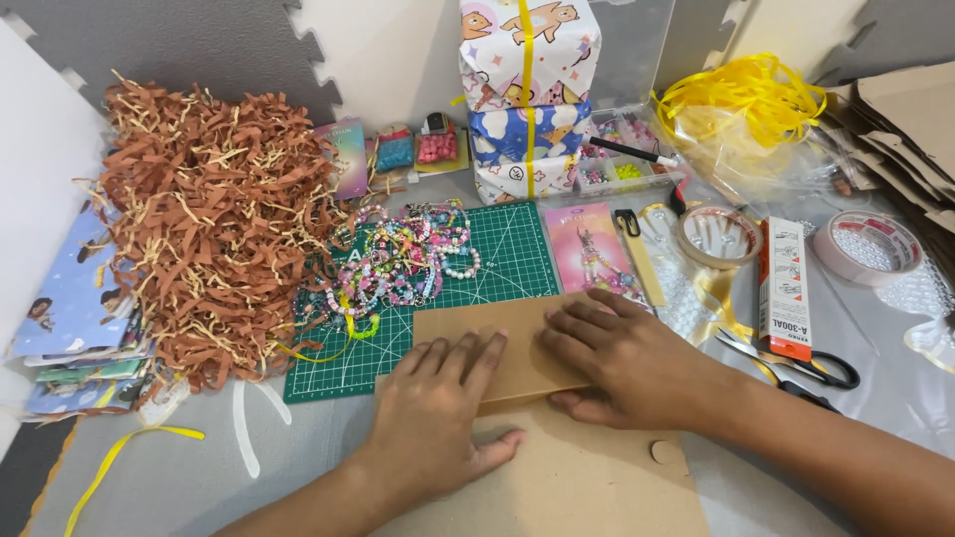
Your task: Assembling a small cardboard gift box by folding and tucking its flaps.
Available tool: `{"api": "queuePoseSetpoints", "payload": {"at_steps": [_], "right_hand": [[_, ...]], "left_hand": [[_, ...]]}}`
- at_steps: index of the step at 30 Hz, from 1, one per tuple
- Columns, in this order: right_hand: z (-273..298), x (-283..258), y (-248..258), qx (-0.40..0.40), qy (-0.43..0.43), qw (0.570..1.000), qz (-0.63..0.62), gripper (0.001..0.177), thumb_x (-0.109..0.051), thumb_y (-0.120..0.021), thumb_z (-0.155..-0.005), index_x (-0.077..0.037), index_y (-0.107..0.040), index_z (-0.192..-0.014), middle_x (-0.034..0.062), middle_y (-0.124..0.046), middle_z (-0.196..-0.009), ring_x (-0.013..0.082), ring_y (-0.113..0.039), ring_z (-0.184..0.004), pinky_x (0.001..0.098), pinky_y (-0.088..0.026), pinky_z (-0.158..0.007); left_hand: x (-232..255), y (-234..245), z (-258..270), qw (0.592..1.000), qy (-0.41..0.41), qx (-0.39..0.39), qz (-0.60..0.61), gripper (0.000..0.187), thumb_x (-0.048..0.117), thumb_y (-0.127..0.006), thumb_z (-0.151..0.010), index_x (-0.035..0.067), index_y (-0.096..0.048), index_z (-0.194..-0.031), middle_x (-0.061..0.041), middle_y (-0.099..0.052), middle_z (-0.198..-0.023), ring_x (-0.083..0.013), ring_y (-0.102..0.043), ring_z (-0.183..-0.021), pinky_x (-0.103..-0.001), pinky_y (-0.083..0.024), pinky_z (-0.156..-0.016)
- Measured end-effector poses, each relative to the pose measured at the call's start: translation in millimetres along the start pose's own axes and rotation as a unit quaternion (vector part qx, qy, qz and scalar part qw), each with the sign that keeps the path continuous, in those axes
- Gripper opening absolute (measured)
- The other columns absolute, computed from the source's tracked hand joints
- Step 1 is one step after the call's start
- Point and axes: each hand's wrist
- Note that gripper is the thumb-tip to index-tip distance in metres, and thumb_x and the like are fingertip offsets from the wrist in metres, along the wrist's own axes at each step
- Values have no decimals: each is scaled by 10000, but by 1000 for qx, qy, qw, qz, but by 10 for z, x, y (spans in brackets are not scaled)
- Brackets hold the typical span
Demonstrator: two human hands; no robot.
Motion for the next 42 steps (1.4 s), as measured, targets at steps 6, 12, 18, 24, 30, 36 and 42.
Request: {"api": "queuePoseSetpoints", "payload": {"at_steps": [6, 12, 18, 24, 30, 36, 42], "right_hand": [[-159, 86, 336, 121, -68, 984, -113, 441, -442, -837, -1042, -84, -764, -1290, 60, -873, -1170, 315, -816, -959, 466, -608, -968], [0, 265, 163, 163, -102, 940, -281, 1136, -614, -1044, -734, -127, -531, -1622, 73, -809, -1535, 228, -814, -1333, 439, -505, -1211], [-90, 308, 21, 286, -252, 838, -390, 656, -11, -895, -949, 0, -622, -1546, 106, -885, -1042, 198, -805, -885, 453, -645, -984], [-198, 338, -31, 229, -343, 781, -469, 803, 26, -770, -1011, -157, -482, -1737, 125, -826, -922, 231, -781, -857, 458, -662, -880], [-119, 541, -222, 201, -367, 854, -309, 526, -82, -906, -953, -118, -769, -1459, 196, -843, -1092, 390, -813, -1061, 526, -642, -931], [-88, 590, -319, 70, -328, 931, -143, 322, -309, -838, -1010, -217, -824, -1318, 147, -732, -1424, 441, -702, -1373, 619, -541, -1139], [-103, 544, -331, 41, -302, 947, -108, 384, -318, -757, -1061, -175, -768, -1418, 126, -786, -1330, 407, -698, -1375, 635, -466, -1200]], "left_hand": [[-243, 131, -108, 998, -7, 21, 55, 975, 135, -799, -647, 58, -619, -1602, -137, -778, -1359, -339, -748, -1163, -490, -560, -1084], [-534, 264, -276, 872, 280, 70, 394, 733, 63, -832, -697, 288, -692, -1380, 33, -972, -1126, -96, -914, -976, -248, -718, -876], [-821, 29, -405, 792, 186, 233, 533, 625, -143, -803, -874, 9, -532, -1416, -212, -790, -1171, -390, -851, -1118, -528, -752, -961], [-950, -394, -387, 781, 223, 188, 553, 399, -31, -679, -1077, 28, -571, -1457, -196, -671, -1306, -402, -791, -1274, -509, -721, -976], [-966, -357, -361, 911, 153, 162, 347, 295, 87, -721, -1102, 134, -820, -1376, -92, -744, -1266, -383, -808, -1201, -512, -647, -970], [-984, -574, -321, 984, 32, 177, -7, 209, 325, -725, -1047, 318, -810, -1238, 33, -782, -1319, -239, -645, -1335, -600, -315, -1114], [-987, -561, -352, 991, 39, 94, 85, 363, 331, -667, -1093, 256, -735, -1442, -10, -839, -1205, -251, -701, -1273, -607, -323, -1109]]}}
Point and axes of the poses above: each hand's wrist, its own z-axis away from the middle knuckle, its own y-axis out of the back of the hand, x = y × z
